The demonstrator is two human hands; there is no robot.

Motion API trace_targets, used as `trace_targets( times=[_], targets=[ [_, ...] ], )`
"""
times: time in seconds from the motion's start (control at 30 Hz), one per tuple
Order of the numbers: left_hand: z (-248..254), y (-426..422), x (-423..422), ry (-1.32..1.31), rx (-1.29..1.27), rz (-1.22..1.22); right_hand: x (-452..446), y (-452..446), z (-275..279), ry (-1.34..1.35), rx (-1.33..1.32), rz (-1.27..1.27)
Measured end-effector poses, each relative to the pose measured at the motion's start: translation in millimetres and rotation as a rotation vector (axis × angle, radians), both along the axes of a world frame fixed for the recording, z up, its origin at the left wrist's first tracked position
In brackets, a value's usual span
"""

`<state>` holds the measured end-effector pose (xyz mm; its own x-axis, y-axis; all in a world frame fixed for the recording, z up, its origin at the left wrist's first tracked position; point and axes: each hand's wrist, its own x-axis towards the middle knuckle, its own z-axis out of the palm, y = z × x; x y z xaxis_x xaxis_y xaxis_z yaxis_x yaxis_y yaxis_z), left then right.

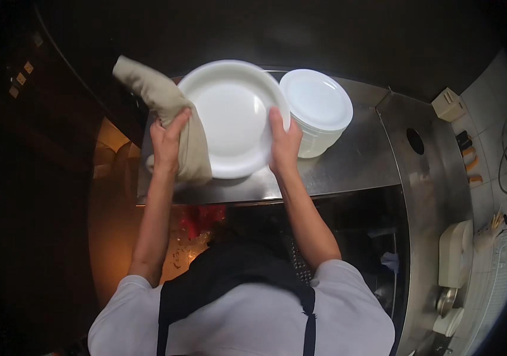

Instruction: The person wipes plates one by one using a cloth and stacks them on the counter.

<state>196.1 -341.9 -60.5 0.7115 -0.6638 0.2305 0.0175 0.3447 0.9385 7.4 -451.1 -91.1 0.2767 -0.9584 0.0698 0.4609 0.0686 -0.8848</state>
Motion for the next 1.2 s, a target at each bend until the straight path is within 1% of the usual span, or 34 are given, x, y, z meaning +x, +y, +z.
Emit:
trace_targets(
  times=[0.03, 0.07, 0.1, 0.13, 0.17, 0.2, 0.27, 0.3, 0.33, 0.37, 0.4, 0.47, 0.5, 0.53, 0.57, 0.6, 0.67, 0.7, 0.73, 0.77, 0.8, 0.87, 0.9, 0.93, 0.97, 1.0, 1.07, 1.1, 1.13, 1.2],
  targets=[
    [0, -2, -7, 0.048, -0.012, 0.064, 11, 6, 5, -0.058, 0.008, -0.067],
    [-12, -7, -29, 0.152, -0.102, 0.119, 24, 15, 6, -0.116, 0.015, -0.136],
    [-33, -14, -63, 0.256, -0.194, 0.175, 48, 27, -7, -0.218, 0.039, -0.275],
    [-45, -13, -84, 0.36, -0.289, 0.23, 54, 49, 4, -0.036, 0.014, -0.333],
    [-37, 0, -76, 0.391, -0.136, 0.124, 50, 56, -4, -0.127, 0.057, -0.239],
    [-47, 5, -54, 0.33, -0.149, 0.069, 48, 60, -18, -0.219, 0.106, -0.147],
    [-40, 27, 5, 0.13, 0.106, -0.209, 12, 36, -41, 0.019, -0.034, 0.019],
    [-35, 27, 14, 0.093, 0.108, -0.201, 0, 25, -31, 0.101, -0.053, 0.086],
    [-30, 28, 20, 0.057, 0.115, -0.194, -2, 22, -17, 0.177, -0.086, 0.072],
    [-26, 29, 22, 0.018, 0.118, -0.185, 3, 17, -15, 0.198, -0.114, 0.001],
    [-23, 28, 10, 0.184, 0.111, -0.042, 9, 16, -15, 0.218, -0.141, -0.072],
    [-20, 17, -39, 0.51, 0.083, 0.249, 33, 30, -23, 0.082, -0.012, -0.239],
    [-32, 13, -61, 0.493, -0.071, 0.213, 55, 50, -17, -0.064, 0.02, -0.398],
    [-50, 9, -74, 0.475, -0.226, 0.176, 53, 63, -15, 0.115, 0.005, -0.382],
    [-63, 12, -56, 0.437, -0.119, 0.065, 51, 68, -24, 0.004, 0.043, -0.339],
    [-51, 15, -43, 0.343, -0.115, 0.017, 49, 72, -37, -0.102, 0.09, -0.297],
    [-55, 21, 5, 0.147, 0.03, -0.15, 14, 58, -54, 0.007, 0.077, -0.077],
    [-50, 19, 17, 0.102, 0.04, -0.199, 0, 40, -59, 0.11, -0.062, -0.054],
    [-41, 21, 25, 0.059, 0.065, -0.255, -6, 30, -56, 0.239, -0.071, -0.06],
    [-36, 25, 28, 0.013, 0.093, -0.314, -2, 30, -48, 0.295, -0.125, -0.161],
    [-35, 26, 18, 0.139, 0.1, -0.16, 3, 34, -42, 0.351, -0.174, -0.263],
    [-36, 17, -28, 0.38, 0.104, 0.153, 19, 49, -41, 0.282, -0.154, -0.428],
    [-47, 16, -54, 0.65, 0.098, 0.167, 32, 49, -38, 0.24, -0.172, -0.513],
    [-71, 13, -80, 0.759, -0.015, 0.147, 43, 54, -40, 0.246, -0.233, -0.596],
    [-104, 12, -93, 0.628, -0.059, 0.091, 42, 53, -45, 0.256, -0.253, -0.583],
    [-105, 17, -88, 0.706, -0.006, -0.067, 39, 52, -48, 0.264, -0.273, -0.566],
    [-111, 47, -51, 0.858, 0.121, -0.377, 16, 59, -51, 0.392, -0.293, -0.453],
    [-114, 60, -24, 0.862, -0.009, -0.449, 5, 59, -50, 0.446, -0.309, -0.395],
    [-117, 72, -1, 0.866, -0.133, -0.519, -6, 63, -54, 0.512, -0.306, -0.285],
    [-98, 83, 22, 0.933, -0.147, -0.595, -25, 73, -69, 0.638, -0.291, -0.065]
  ],
)
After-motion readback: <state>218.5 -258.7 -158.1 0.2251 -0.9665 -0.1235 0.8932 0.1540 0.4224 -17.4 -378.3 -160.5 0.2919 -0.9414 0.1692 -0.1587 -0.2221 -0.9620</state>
